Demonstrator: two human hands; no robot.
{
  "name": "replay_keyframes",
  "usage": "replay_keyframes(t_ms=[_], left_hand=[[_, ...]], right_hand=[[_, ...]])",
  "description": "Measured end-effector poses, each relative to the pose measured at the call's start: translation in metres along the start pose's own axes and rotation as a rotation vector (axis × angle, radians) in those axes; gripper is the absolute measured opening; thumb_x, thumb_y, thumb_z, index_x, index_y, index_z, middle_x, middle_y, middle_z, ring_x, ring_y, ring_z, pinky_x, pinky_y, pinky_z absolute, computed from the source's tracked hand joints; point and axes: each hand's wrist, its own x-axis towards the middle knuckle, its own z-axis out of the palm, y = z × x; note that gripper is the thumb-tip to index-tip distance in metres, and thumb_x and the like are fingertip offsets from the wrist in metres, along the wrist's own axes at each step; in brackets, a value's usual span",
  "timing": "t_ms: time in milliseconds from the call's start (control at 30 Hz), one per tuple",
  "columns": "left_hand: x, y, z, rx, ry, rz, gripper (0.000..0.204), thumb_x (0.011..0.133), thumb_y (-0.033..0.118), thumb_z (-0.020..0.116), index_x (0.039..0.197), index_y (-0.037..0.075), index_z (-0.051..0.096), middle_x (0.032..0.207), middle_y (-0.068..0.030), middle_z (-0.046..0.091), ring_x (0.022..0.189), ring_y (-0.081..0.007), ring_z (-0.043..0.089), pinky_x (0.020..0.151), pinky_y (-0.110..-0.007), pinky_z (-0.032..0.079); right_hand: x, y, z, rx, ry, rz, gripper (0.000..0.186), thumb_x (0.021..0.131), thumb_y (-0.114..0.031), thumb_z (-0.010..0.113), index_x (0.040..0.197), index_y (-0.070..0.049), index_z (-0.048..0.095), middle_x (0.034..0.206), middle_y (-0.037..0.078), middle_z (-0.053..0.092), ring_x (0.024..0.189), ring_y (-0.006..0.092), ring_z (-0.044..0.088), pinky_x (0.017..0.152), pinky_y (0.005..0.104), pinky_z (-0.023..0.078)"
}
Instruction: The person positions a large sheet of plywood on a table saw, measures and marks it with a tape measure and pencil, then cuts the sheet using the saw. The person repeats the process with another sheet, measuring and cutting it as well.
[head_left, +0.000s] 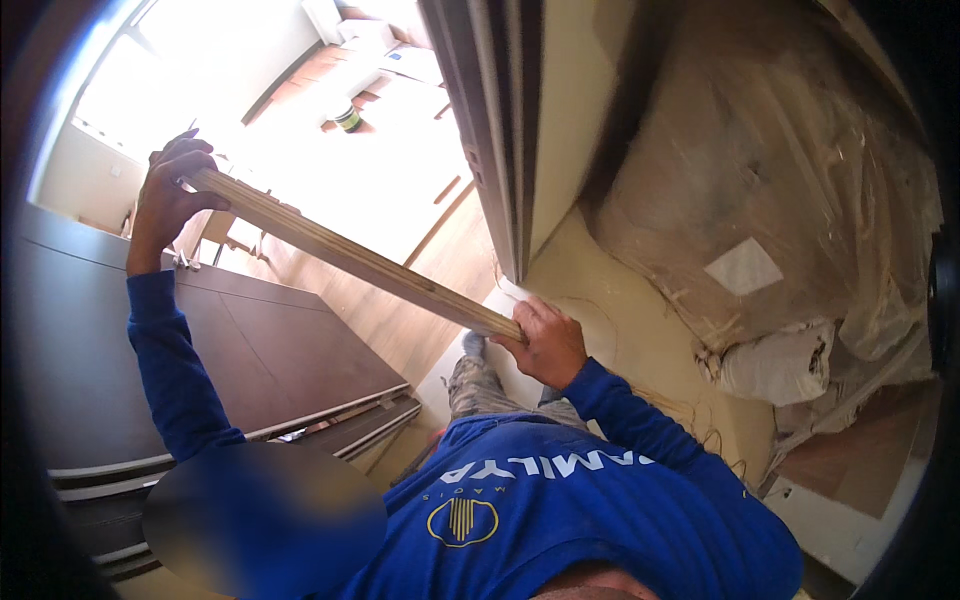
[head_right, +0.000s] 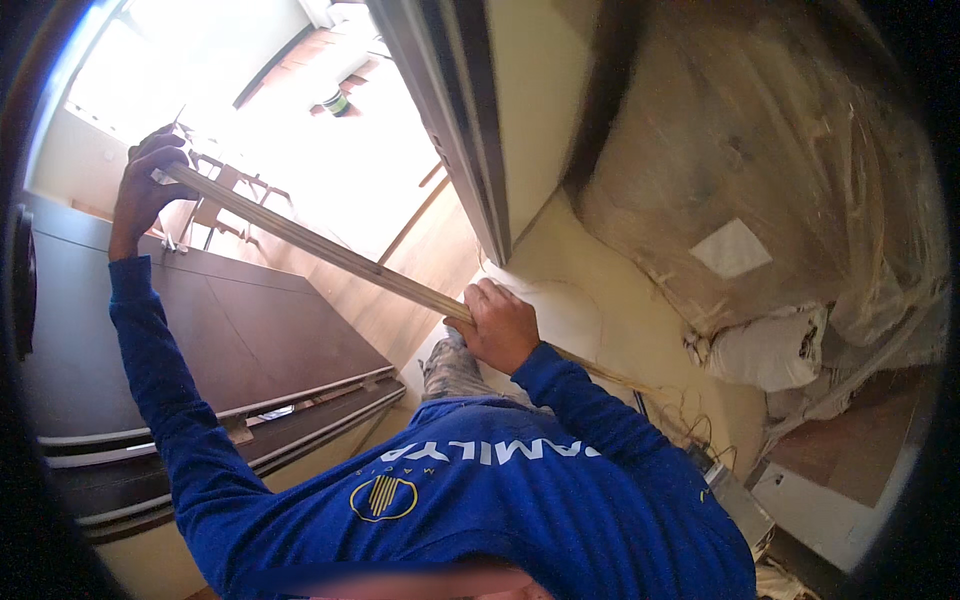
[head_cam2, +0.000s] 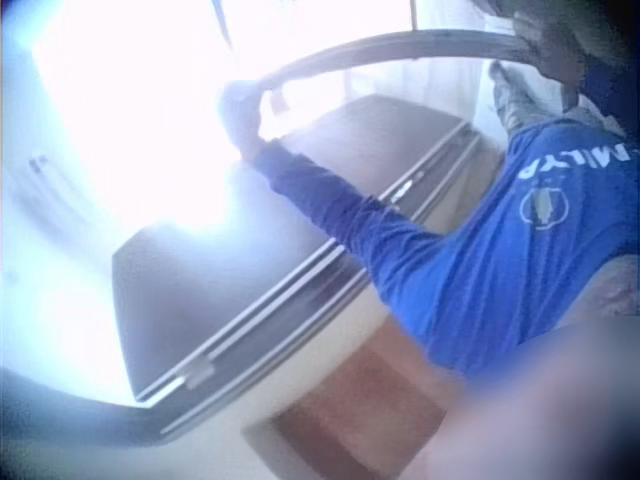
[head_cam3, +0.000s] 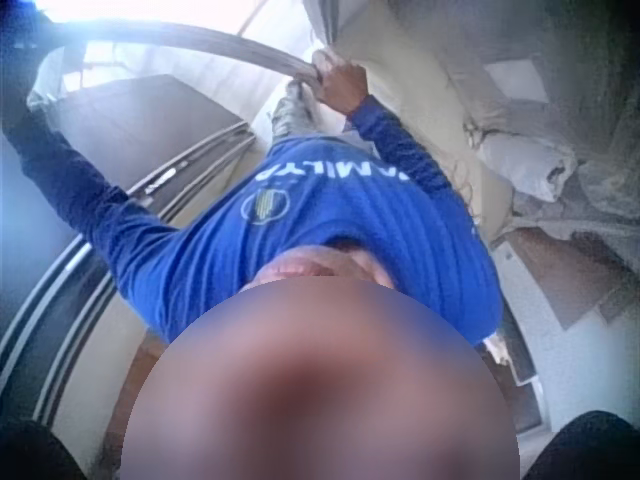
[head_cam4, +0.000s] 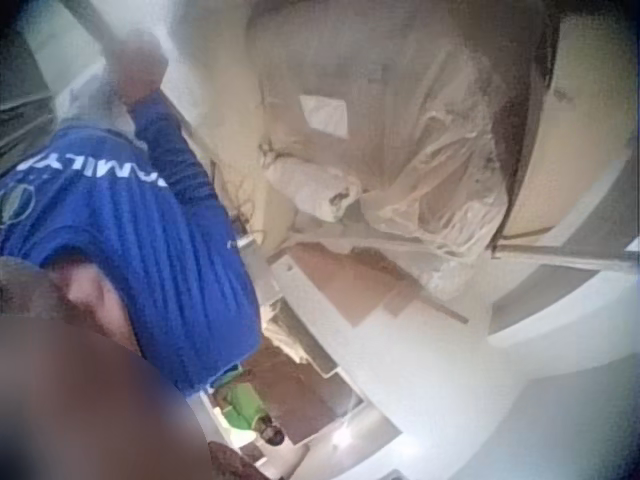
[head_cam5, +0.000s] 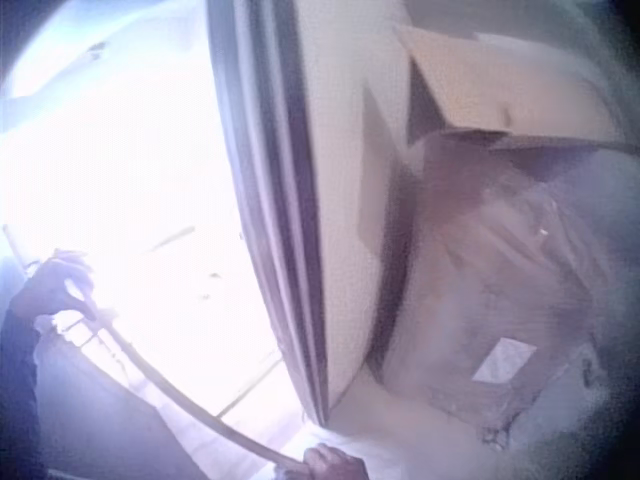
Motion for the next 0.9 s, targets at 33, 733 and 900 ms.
replay_keyframes(t_ms=[33,733,900], left_hand=[[0.000,-0.010,0.003,0.027,-0.010,-0.011,0.045,0.052,0.019,0.094,0.089,0.005,0.071,0.110,-0.0061,0.071,0.128,-0.0303,0.057,0.110,-0.045,0.037],[0.134,-0.365,0.165,-0.286,0.137,-0.158,0.059,0.085,0.011,0.075,0.139,0.000,0.054,0.126,-0.0140,0.065,0.116,-0.0261,0.059,0.104,-0.041,0.045],[0.194,-0.230,0.170,-0.223,0.259,0.032,0.051,0.085,0.016,0.077,0.129,0.001,0.056,0.119,-0.0133,0.067,0.108,-0.0255,0.062,0.097,-0.039,0.048]], right_hand=[[0.012,0.003,0.014,0.003,-0.052,0.007,0.038,0.091,-0.041,0.070,0.095,-0.005,0.059,0.093,0.014,0.061,0.088,0.0357,0.066,0.073,0.0473,0.055],[0.283,-0.005,0.243,0.064,-0.101,0.166,0.026,0.084,-0.025,0.074,0.097,-0.008,0.059,0.097,0.015,0.060,0.091,0.0372,0.066,0.074,0.0469,0.054],[0.267,0.010,0.236,0.010,-0.119,0.319,0.033,0.078,-0.021,0.073,0.106,-0.011,0.058,0.110,0.014,0.060,0.101,0.0363,0.067,0.082,0.0509,0.056]])
